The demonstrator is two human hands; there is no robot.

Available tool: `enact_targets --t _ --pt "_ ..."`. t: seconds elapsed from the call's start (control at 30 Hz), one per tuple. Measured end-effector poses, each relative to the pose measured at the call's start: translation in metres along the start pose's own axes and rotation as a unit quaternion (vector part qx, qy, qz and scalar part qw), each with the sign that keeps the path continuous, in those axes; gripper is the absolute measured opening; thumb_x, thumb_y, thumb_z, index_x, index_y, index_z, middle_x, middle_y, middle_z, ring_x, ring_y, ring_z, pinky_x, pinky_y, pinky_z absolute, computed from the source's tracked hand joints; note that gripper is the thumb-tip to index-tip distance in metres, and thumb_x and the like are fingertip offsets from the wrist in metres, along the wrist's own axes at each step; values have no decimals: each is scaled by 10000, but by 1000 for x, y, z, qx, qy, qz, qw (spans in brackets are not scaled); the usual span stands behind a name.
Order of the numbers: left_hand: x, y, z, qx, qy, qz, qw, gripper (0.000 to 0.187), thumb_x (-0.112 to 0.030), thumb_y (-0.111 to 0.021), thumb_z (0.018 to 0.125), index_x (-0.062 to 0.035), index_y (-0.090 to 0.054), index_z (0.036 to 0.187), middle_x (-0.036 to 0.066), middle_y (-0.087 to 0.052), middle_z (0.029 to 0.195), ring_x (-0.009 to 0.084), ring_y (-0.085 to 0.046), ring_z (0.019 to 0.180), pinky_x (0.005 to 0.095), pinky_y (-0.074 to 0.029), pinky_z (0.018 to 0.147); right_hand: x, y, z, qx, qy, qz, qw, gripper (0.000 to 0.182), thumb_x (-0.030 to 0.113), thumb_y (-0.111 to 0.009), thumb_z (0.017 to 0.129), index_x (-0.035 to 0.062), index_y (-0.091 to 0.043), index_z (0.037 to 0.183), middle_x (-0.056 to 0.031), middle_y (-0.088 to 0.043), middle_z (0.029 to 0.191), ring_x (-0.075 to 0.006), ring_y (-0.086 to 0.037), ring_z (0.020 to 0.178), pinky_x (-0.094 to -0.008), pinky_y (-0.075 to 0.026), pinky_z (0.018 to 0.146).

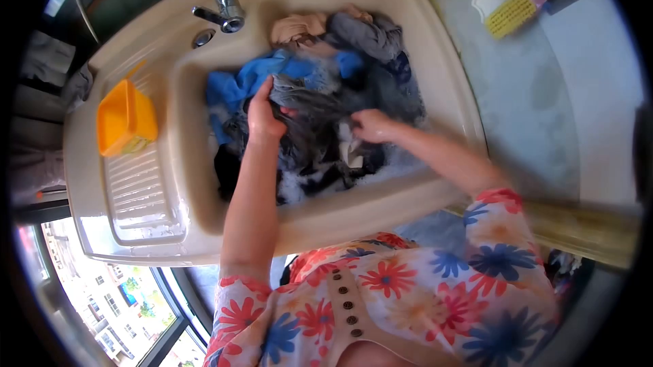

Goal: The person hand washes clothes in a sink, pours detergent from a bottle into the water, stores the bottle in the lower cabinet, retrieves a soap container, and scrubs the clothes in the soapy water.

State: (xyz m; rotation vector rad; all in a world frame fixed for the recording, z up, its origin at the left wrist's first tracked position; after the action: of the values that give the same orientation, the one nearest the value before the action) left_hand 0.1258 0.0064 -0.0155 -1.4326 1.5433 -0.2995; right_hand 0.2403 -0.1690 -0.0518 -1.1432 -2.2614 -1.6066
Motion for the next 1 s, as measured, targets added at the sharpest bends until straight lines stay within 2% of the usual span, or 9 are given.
enact_targets --t 0.3,0.4,0.5,0.6,0.63,0.73,0.8,0.93,1.0 --pt "-11 -4 1 63 -35 -58 996 272 -350 -515 860 -86 -557 814 19 -552 642 120 -412 443 265 -345 444 41 -58 3 74 48 17 996 314 213 -597 663 -19 -614 874 -228 -597 924 -363 -566 904 -400 -454 786" --pt "7 -17 -1 81 -22 49 995 207 -278 -557 845 -73 -539 863 37 -565 682 132 -491 489 270 -399 447 26 -74 15 221 -26 -98 970 384 250 -608 666 -32 -603 926 -225 -592 960 -353 -564 922 -389 -445 811" --pt "23 -36 -13 113 4 131 985 211 -155 -605 804 -48 -527 968 62 -581 731 154 -541 521 259 -426 439 22 -59 18 157 54 -37 985 420 294 -632 679 -11 -610 966 -204 -607 958 -296 -582 910 -366 -449 809" --pt "28 -45 -24 173 28 215 961 340 -61 -630 753 -28 -510 1070 83 -599 798 160 -551 524 238 -416 418 19 26 -9 86 89 236 964 407 293 -627 751 18 -581 1046 -121 -613 958 -209 -586 882 -323 -462 786" --pt "29 -50 -27 176 35 232 956 348 -58 -631 748 -24 -510 1073 82 -598 805 158 -552 531 240 -418 426 14 51 -17 -3 80 368 926 402 277 -614 782 25 -556 1090 -93 -605 968 -187 -582 875 -318 -469 774" --pt "37 -78 -36 194 42 289 937 367 -45 -626 739 -20 -510 1086 76 -594 829 158 -558 564 249 -432 473 48 83 -45 17 54 626 778 413 236 -599 808 28 -493 1149 -52 -580 979 -164 -581 836 -320 -510 678" --pt "45 -93 -34 207 26 324 923 373 -32 -616 739 -29 -509 1096 68 -593 848 169 -567 605 257 -453 533 46 75 -42 46 40 577 814 406 226 -597 809 43 -483 1153 -46 -575 976 -147 -578 796 -314 -520 601" --pt "68 -46 14 152 -129 583 788 419 -97 -641 698 -32 -537 1098 71 -600 857 182 -580 788 273 -460 689 -49 62 -14 -92 -91 507 852 348 205 -618 763 72 -545 1076 -54 -596 924 -158 -581 749 -342 -518 547" --pt "94 -27 15 137 -151 841 501 443 -145 -663 650 -23 -558 1062 93 -611 835 179 -586 764 295 -466 694 -86 37 5 -164 -164 319 919 370 214 -597 756 67 -543 1091 -106 -607 969 -239 -594 846 -389 -503 673"
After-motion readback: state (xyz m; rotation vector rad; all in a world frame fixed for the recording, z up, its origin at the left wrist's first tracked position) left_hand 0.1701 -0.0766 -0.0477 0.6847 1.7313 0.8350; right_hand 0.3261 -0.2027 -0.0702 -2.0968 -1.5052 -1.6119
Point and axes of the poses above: each hand's wrist, its own z-axis towards the middle knuckle, its own y-axis out of the back of the hand, x = y × z, the point moved 6 cm from there along z, towards the middle knuckle
